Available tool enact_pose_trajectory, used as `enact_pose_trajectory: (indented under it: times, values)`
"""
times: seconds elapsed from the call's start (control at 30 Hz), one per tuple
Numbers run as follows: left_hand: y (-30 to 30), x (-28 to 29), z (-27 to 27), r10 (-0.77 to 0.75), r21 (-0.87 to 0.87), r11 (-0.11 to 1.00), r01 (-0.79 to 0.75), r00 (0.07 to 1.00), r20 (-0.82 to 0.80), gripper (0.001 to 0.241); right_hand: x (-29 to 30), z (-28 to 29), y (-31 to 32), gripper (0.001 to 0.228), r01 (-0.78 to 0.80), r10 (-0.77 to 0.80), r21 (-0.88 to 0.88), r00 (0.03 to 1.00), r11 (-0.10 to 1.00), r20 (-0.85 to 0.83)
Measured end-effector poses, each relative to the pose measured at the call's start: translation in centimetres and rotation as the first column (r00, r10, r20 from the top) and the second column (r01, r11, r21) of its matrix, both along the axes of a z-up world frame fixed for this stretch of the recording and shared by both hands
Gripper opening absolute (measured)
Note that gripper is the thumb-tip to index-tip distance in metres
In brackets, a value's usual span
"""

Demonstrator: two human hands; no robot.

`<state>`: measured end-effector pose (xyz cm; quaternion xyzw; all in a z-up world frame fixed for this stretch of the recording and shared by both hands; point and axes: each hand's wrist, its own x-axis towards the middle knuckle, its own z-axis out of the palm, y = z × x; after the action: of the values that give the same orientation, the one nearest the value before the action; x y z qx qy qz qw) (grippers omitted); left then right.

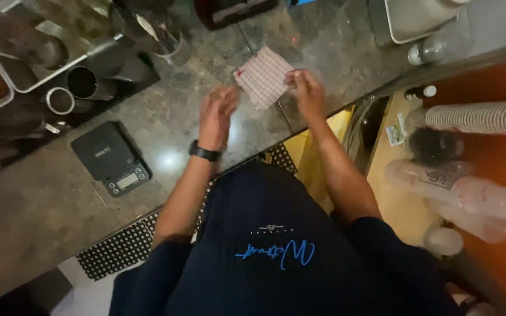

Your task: Wiping a coffee shop counter with a cloth.

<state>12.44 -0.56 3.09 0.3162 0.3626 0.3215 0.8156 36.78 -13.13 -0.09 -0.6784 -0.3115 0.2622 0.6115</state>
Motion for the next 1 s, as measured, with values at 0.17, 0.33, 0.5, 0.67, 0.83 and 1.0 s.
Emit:
enact_pose_trajectory:
  times: [0.17,0.33,0.5,0.67,0.83,1.0]
  values:
    - [1.4,3.5,1.5,-0.002,0.772,0.524,0.359,0.907,-0.42,0.049,0.8,2.6,-2.8,0.022,0.11,-0.007,-0.181,0.873,0.977,0.488]
    - [0.5,6.3,-3.2,0.193,0.541,-0.144,0.829,0.56,-0.806,0.063,1.0,-0.7,-4.8,0.046,0.256,0.243,-0.427,0.531,0.867,0.812]
    - [-1.0,2.8,-3.6,0.282,0.515,-0.11,0.85,0.524,-0.804,0.058,0.4,-0.5,-5.1,0.05,0.217,0.244,-0.439,0.584,0.872,0.774]
    - [-1.6,-2.0,0.7,0.479,0.522,0.089,0.848,0.423,-0.769,0.051,0.5,-0.6,-5.0,0.053,0.247,0.232,-0.477,0.633,0.843,0.738]
    - [0.2,-3.5,-0.2,0.564,0.535,0.209,0.818,0.346,-0.75,0.06,0.4,-0.6,-4.7,0.047,0.241,0.178,-0.414,0.638,0.878,0.749]
    - [-0.1,0.0,-7.9,0.501,0.488,0.181,0.854,0.347,-0.793,0.082,0.3,0.5,-4.6,0.05,0.247,0.196,-0.415,0.602,0.876,0.774]
